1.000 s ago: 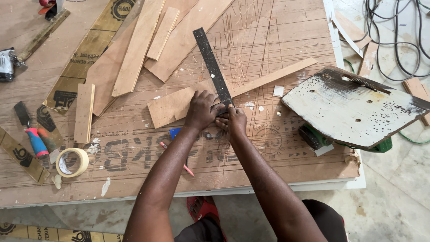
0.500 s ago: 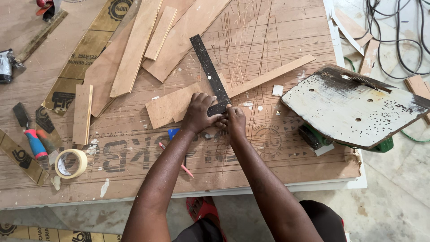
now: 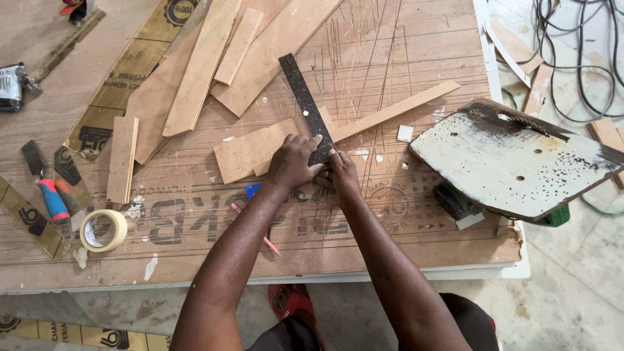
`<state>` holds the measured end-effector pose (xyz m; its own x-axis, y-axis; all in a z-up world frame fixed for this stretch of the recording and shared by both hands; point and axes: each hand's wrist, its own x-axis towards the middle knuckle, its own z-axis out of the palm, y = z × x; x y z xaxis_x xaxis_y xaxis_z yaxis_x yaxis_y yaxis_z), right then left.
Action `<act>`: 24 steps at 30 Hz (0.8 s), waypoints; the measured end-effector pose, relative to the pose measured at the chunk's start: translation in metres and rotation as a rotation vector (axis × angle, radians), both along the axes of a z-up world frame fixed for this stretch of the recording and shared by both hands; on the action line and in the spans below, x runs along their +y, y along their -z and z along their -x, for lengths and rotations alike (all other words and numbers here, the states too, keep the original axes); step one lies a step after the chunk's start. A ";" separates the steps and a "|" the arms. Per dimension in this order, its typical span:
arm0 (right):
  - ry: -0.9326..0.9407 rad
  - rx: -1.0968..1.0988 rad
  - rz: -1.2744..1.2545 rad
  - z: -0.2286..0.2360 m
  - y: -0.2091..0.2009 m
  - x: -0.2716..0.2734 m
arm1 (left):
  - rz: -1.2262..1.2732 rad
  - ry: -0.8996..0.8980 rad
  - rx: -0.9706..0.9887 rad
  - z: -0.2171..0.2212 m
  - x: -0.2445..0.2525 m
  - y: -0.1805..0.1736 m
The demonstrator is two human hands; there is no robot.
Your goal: The person measures and marks a piece of wood using a square ruler and a pencil. They then use a circular saw to cut the wood along the marked line. Finally, they inspect the cut piece of wood.
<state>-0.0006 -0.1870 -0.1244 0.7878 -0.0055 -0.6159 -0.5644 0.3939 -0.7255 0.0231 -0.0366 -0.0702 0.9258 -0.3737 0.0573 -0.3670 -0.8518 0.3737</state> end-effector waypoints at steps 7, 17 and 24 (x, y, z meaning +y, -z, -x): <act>-0.049 -0.018 0.014 0.002 0.006 0.001 | 0.039 -0.022 -0.019 0.003 0.007 -0.001; -0.132 0.014 0.011 -0.003 0.001 -0.005 | -0.022 0.002 -0.002 0.000 0.010 0.006; -0.173 0.014 0.003 -0.002 -0.004 -0.007 | -0.025 -0.012 0.012 0.001 0.011 0.002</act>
